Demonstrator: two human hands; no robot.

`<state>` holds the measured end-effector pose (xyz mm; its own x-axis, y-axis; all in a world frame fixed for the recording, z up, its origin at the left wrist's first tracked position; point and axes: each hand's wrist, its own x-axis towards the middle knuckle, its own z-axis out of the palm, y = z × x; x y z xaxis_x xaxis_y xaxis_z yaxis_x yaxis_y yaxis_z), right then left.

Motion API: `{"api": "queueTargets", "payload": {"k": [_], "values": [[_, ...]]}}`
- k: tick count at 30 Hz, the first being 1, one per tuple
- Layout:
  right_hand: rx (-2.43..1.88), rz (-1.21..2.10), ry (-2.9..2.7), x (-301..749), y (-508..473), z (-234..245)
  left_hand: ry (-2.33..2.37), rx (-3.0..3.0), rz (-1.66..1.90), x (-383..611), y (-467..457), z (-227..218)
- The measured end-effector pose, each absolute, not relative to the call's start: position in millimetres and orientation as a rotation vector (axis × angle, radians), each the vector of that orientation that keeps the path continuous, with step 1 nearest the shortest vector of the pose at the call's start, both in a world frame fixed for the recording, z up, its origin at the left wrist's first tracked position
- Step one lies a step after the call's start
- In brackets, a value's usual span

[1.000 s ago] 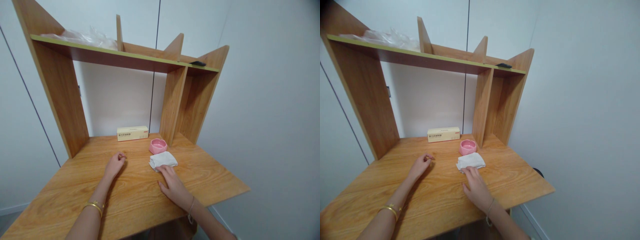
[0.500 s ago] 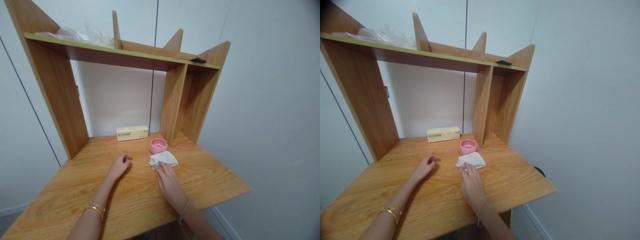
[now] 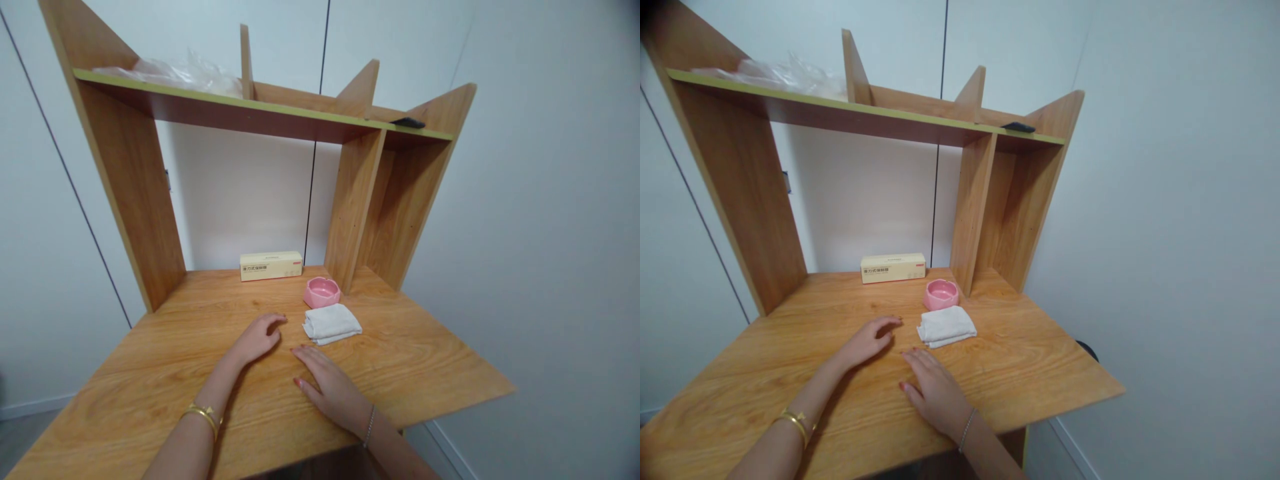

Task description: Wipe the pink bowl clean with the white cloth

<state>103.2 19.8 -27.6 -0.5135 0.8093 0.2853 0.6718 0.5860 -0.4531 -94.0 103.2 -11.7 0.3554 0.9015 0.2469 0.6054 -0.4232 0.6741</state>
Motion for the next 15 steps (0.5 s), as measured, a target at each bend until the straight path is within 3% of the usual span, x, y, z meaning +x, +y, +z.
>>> {"api": "queueTargets", "payload": {"k": [15], "values": [[-1.217,0.258,-2.4,101,20,-13,1.323,2.298,0.695,-83,93,0]]}}
